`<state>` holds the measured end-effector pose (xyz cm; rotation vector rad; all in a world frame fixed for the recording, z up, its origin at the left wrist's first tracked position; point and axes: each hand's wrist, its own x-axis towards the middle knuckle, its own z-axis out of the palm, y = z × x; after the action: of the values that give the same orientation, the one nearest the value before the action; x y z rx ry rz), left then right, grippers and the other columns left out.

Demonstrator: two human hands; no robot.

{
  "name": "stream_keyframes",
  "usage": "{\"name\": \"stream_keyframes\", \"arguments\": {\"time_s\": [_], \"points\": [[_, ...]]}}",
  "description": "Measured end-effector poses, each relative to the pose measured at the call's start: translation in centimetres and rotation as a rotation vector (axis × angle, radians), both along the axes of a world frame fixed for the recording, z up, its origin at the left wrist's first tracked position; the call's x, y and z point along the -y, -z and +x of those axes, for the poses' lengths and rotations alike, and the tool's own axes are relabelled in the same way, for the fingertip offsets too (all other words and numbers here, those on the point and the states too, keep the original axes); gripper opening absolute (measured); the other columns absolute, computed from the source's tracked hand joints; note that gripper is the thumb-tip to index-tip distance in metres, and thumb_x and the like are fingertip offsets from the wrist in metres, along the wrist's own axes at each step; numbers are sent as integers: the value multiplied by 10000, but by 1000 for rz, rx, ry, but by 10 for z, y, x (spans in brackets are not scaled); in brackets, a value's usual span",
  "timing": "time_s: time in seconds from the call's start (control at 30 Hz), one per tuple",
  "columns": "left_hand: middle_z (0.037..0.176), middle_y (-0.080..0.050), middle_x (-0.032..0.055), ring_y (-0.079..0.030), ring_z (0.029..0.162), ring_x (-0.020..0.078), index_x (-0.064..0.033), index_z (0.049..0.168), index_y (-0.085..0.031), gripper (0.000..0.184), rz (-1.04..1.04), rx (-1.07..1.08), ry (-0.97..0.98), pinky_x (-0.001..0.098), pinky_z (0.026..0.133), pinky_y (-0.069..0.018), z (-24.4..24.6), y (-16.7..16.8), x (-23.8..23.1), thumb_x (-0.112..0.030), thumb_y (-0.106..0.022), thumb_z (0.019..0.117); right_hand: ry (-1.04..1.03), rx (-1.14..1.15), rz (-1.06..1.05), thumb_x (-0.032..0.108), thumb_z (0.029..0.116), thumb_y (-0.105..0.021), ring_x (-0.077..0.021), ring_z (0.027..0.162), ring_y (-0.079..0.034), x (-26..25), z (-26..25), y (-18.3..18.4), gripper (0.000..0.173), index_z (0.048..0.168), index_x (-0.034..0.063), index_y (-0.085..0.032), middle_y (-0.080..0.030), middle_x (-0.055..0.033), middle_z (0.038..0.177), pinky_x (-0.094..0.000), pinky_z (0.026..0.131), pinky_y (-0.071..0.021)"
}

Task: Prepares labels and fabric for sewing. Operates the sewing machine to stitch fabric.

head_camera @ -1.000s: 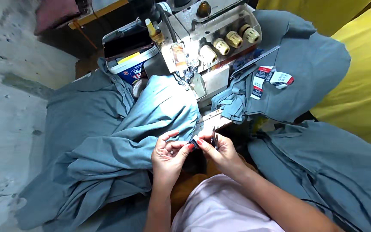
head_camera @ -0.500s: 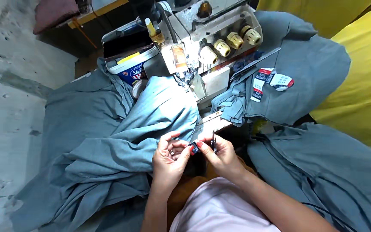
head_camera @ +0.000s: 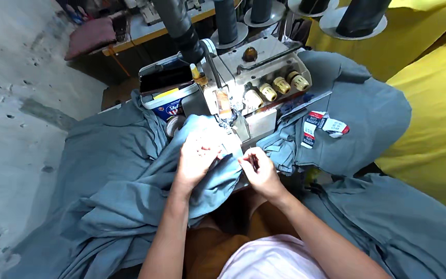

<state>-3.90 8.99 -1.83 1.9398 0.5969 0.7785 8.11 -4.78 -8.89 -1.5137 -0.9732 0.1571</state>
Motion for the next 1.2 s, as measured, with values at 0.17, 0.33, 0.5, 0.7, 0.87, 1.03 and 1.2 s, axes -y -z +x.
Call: {"name": "stream_keyframes", "arguments": {"time_s": [0.17,0.33,0.5,0.7,0.87,1.03,1.2], "points": [[745,-693,-26,-682,660,48,-18,1134,-564,429,-222,6,83,214,654,-593,12,-11,-1,135,-748,778,-20,72,-28,34,907,-618,-52,722,-599,8,1,-10,126,982,-56,-663,-661,-93,815,-172,690,-499],[775,-684,6,-645,633,42,-28,1199,-567,460,-191,-176,60,209,596,-553,31,-25,-10,50,-790,805,-10,64,-69,22,904,-606,-66,724,-604,7,-1,-14,144,1012,-48,-670,-667,-93,835,-191,684,-503],[822,-678,43,-637,656,71,-23,1171,-602,421,-132,-298,45,244,615,-553,35,-30,-15,21,-806,806,-24,115,-129,18,907,-605,-147,772,-654,6,1,-18,359,1253,-46,-675,-726,-146,968,-262,747,-548],[845,-671,55,-642,680,78,-12,1161,-594,455,-35,-269,43,257,638,-561,35,-25,-15,26,-827,773,-100,159,-306,11,915,-568,-238,785,-660,8,5,-38,448,1356,-33,-633,-716,-164,970,-383,739,-547],[831,-669,103,-647,750,183,22,1059,-670,232,335,-322,5,382,713,-546,33,-23,-1,-65,-764,866,-129,148,-357,14,927,-555,-239,811,-660,8,8,-44,433,1351,-28,-634,-712,-156,962,-390,767,-543],[1079,-740,151,-722,1006,297,-45,996,-784,189,925,-203,18,428,868,-581,18,5,18,-76,-599,968,-144,114,-362,10,926,-548,-222,836,-661,8,9,-45,479,1401,-21,-599,-721,-155,1011,-363,779,-543],[1044,-768,134,-755,924,263,-26,1034,-786,204,1019,-192,9,359,787,-604,15,15,20,-26,-600,952,-102,141,-310,7,917,-554,-210,793,-658,5,8,-38,445,1352,-35,-633,-724,-147,972,-343,748,-546]]}}
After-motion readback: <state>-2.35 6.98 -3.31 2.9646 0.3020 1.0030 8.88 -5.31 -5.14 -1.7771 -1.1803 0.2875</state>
